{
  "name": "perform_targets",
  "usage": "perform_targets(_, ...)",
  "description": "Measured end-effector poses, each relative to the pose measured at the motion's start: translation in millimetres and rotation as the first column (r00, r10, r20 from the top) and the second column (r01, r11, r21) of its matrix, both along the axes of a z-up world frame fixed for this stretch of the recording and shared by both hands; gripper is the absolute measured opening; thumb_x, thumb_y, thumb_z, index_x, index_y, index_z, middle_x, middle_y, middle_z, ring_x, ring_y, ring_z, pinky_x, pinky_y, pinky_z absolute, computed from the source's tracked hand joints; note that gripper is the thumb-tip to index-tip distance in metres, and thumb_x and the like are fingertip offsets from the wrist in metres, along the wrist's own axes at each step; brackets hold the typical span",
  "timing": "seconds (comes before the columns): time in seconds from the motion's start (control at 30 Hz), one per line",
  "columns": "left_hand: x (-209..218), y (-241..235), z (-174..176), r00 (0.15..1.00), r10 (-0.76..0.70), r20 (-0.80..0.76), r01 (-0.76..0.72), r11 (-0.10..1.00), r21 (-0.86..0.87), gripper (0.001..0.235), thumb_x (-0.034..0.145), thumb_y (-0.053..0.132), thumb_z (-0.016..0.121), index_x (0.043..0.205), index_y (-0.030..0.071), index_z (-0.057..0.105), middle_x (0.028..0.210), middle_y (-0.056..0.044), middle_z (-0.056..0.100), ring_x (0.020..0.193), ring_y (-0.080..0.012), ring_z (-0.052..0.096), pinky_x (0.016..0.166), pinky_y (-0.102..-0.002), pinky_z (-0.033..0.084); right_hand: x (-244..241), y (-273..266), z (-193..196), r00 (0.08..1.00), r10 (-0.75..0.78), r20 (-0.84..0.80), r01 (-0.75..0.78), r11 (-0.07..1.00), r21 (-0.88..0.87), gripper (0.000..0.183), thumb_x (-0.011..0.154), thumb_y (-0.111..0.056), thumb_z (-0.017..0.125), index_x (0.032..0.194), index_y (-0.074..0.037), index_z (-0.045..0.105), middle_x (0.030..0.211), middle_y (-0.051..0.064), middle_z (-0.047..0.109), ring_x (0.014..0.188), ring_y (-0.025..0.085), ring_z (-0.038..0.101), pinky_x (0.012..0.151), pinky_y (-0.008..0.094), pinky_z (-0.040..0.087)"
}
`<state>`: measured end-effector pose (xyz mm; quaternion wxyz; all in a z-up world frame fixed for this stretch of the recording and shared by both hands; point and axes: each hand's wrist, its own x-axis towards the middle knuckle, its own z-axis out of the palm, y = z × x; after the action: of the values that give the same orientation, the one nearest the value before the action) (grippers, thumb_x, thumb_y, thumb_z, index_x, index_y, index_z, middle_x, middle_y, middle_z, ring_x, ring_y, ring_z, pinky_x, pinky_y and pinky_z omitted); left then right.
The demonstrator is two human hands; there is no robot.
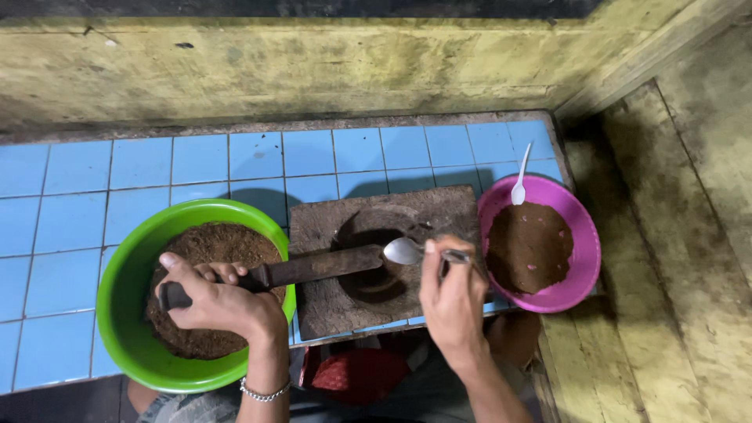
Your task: The person uses a wooden pestle and mortar to grind brown grains. They repeatedly scoop grains from a green bowl into the mortar, grind them, and transfer the resulting powder into a pink bowl using a spoon.
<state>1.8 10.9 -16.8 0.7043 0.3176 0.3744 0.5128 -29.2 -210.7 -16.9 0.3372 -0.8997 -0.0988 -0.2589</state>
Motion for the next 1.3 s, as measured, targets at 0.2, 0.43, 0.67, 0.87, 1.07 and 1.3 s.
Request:
perform_targets(0.2,0,-1,1,1.000,-0.019,-0.012,0.019,1.000,0.016,0.036,0.102,0.022,0.063,0.078,0.015,0.038,0.059,0.003,0.029,0.046,-0.0074,0.034,0.040,-0.026,0.033,9,2,-2,0.998,-0.006,-0.058,0.006,1.000,0.000,0.010,0.104,-0.005,0.048,0.100,0.002,0.054,0.082,0.015,0.067,0.057,0.020,0.067,0.043,0.026,0.056)
perform_targets(0.43,1,0,0,1.000,0.011,0.011,-0.010,0.998,-0.061,0.033,0.099,0.022,0.067,0.083,0.013,0.040,0.060,0.002,0.031,0.047,-0.0083,0.036,0.040,-0.027,0.033,11,9,-14,0.982,0.062,-0.179,-0.062,0.998,0.006,0.006,0.104,-0.005,0.049,0.102,-0.001,0.053,0.079,0.013,0.064,0.056,0.019,0.065,0.046,0.029,0.056)
perform_targets(0.67,2,-1,-2,0.999,-0.032,0.013,0.032,0.999,-0.013,0.032,0.101,0.020,0.065,0.080,0.014,0.041,0.059,0.002,0.032,0.046,-0.0081,0.037,0.039,-0.027,0.034,5,-4,-14,0.990,-0.047,-0.131,0.055,0.996,0.063,0.008,0.107,-0.007,0.043,0.103,-0.004,0.050,0.070,0.007,0.060,0.042,0.012,0.054,0.032,0.022,0.047)
perform_targets(0.87,2,1,-4,0.999,-0.046,0.022,0.046,0.999,0.015,0.036,0.102,0.021,0.063,0.077,0.015,0.038,0.059,0.003,0.030,0.046,-0.0078,0.036,0.040,-0.026,0.033,7,-10,3,0.983,-0.081,-0.163,0.092,0.994,0.061,0.007,0.106,-0.009,0.045,0.103,-0.005,0.049,0.076,0.010,0.065,0.050,0.016,0.061,0.040,0.027,0.053)
perform_targets(1.07,0,0,-1,0.999,-0.043,0.014,0.043,0.999,-0.017,0.035,0.101,0.020,0.064,0.079,0.015,0.038,0.060,0.003,0.029,0.047,-0.0076,0.035,0.041,-0.026,0.033,7,11,-17,0.988,0.011,-0.155,-0.011,1.000,0.003,0.015,0.105,-0.007,0.047,0.103,0.003,0.058,0.071,0.010,0.065,0.049,0.017,0.064,0.039,0.024,0.056)
perform_targets(1.3,-1,0,-2,0.999,-0.034,0.000,0.033,0.999,-0.037,0.034,0.099,0.023,0.066,0.080,0.014,0.040,0.060,0.003,0.030,0.047,-0.0081,0.037,0.040,-0.026,0.032,3,7,3,0.957,-0.111,-0.267,0.142,0.985,0.100,0.011,0.105,-0.014,0.047,0.107,-0.005,0.053,0.075,0.005,0.065,0.044,0.010,0.058,0.030,0.021,0.048)
